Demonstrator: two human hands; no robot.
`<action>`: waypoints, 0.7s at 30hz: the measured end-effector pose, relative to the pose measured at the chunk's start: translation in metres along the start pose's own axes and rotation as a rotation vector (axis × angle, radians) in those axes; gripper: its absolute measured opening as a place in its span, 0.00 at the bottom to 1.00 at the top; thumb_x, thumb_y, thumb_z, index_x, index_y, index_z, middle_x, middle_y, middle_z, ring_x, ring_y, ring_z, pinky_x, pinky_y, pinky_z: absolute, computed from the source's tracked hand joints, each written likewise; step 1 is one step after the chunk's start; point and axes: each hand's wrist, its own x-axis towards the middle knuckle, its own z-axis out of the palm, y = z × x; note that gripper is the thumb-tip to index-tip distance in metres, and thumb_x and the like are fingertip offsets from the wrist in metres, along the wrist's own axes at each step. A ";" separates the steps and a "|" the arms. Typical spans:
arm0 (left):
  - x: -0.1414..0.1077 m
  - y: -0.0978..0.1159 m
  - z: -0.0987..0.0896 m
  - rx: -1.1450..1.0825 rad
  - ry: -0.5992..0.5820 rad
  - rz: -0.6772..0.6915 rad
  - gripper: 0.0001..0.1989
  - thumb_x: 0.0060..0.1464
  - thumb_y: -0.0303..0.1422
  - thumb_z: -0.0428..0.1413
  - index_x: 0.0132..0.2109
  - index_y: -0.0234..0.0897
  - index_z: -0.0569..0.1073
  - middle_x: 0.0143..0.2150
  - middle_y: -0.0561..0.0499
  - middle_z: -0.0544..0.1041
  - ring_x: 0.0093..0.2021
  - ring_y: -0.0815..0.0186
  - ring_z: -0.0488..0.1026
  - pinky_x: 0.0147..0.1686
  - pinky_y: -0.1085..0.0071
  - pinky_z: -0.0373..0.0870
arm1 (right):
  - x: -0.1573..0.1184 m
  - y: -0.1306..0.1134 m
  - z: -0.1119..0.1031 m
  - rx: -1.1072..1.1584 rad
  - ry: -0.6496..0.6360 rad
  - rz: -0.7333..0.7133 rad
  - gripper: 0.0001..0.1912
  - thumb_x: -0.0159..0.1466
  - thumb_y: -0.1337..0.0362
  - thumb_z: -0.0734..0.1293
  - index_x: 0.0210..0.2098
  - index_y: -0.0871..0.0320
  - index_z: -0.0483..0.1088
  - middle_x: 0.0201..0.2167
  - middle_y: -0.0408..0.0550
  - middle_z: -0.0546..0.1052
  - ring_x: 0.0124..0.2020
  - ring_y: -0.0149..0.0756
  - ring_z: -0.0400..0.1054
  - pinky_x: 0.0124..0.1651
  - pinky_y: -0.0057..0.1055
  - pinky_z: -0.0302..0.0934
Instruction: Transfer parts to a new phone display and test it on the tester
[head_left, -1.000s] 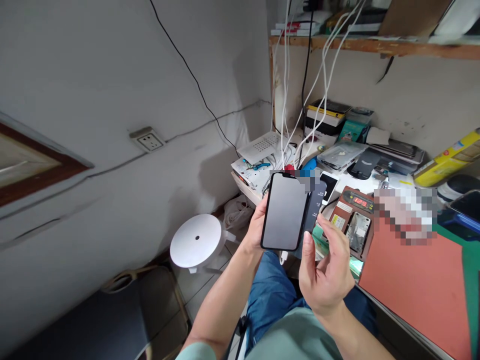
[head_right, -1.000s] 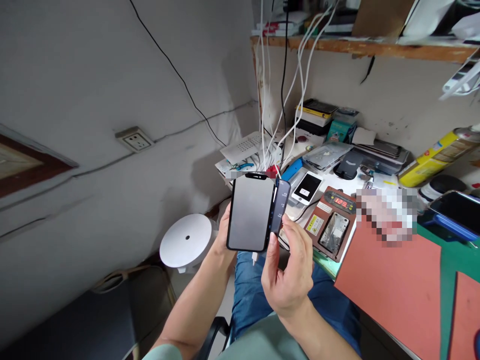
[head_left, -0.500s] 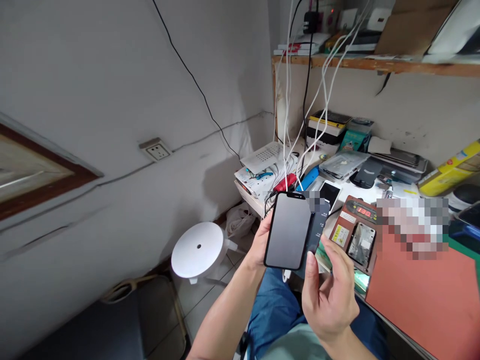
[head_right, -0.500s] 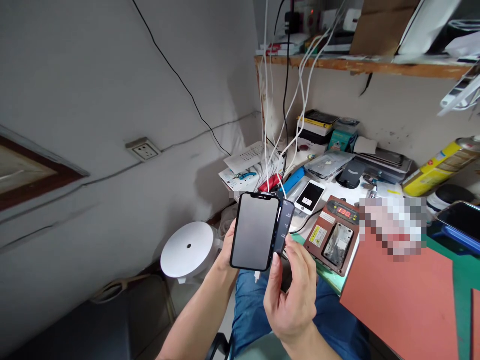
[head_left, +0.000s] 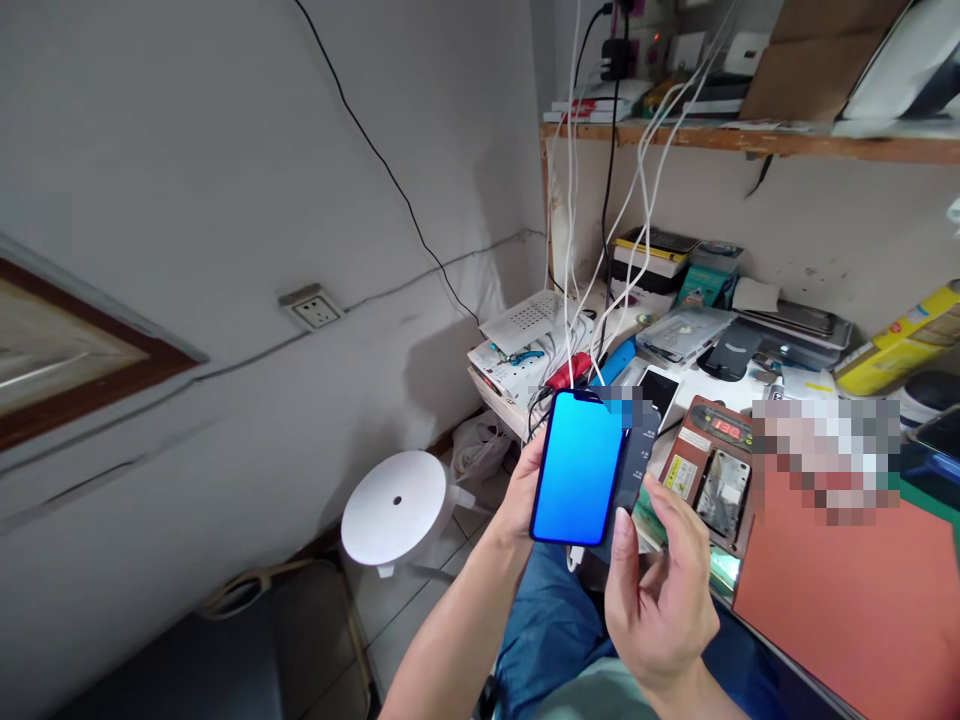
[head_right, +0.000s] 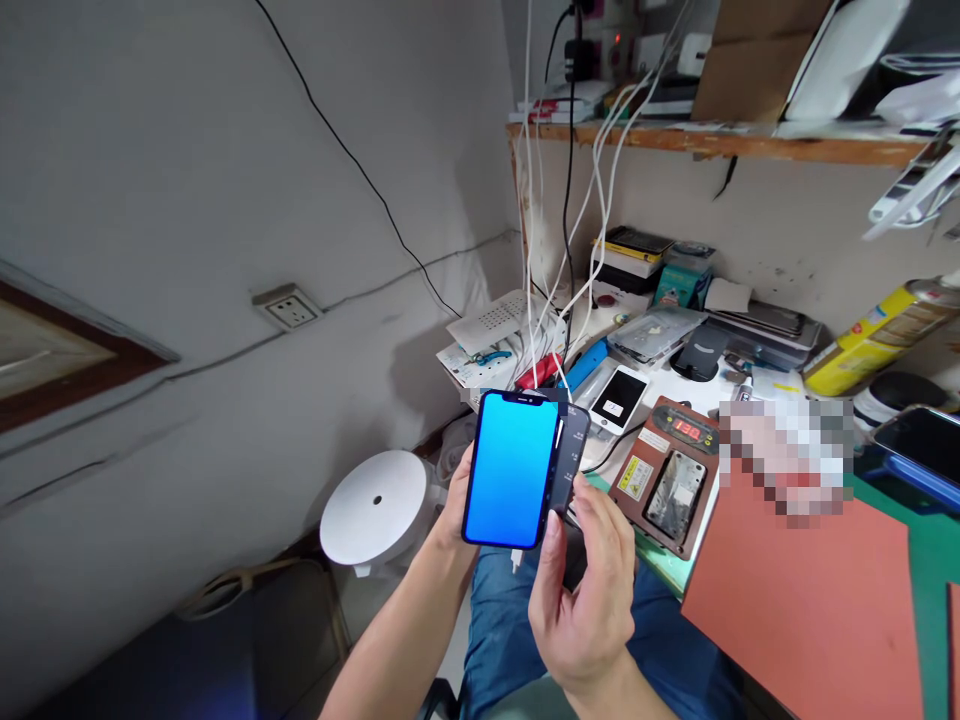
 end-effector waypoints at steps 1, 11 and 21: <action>0.000 0.000 0.000 0.004 0.000 -0.002 0.29 0.29 0.43 0.81 0.43 0.43 0.88 0.34 0.51 0.88 0.26 0.63 0.81 0.28 0.71 0.78 | 0.000 0.000 0.000 0.004 0.000 0.001 0.35 0.65 0.79 0.75 0.69 0.62 0.67 0.56 0.63 0.81 0.56 0.53 0.80 0.51 0.48 0.81; 0.000 -0.003 -0.005 0.033 0.021 -0.009 0.26 0.33 0.42 0.80 0.42 0.41 0.87 0.31 0.51 0.86 0.23 0.64 0.77 0.25 0.70 0.75 | 0.002 -0.001 -0.001 -0.009 0.000 0.010 0.34 0.66 0.80 0.74 0.69 0.63 0.67 0.55 0.63 0.82 0.55 0.51 0.80 0.51 0.48 0.81; 0.000 -0.002 0.005 0.026 -0.004 -0.058 0.29 0.32 0.44 0.80 0.44 0.38 0.88 0.35 0.48 0.88 0.28 0.59 0.81 0.30 0.68 0.77 | -0.001 0.001 -0.003 0.007 -0.014 -0.002 0.36 0.66 0.80 0.73 0.71 0.62 0.65 0.56 0.64 0.80 0.57 0.52 0.79 0.51 0.49 0.82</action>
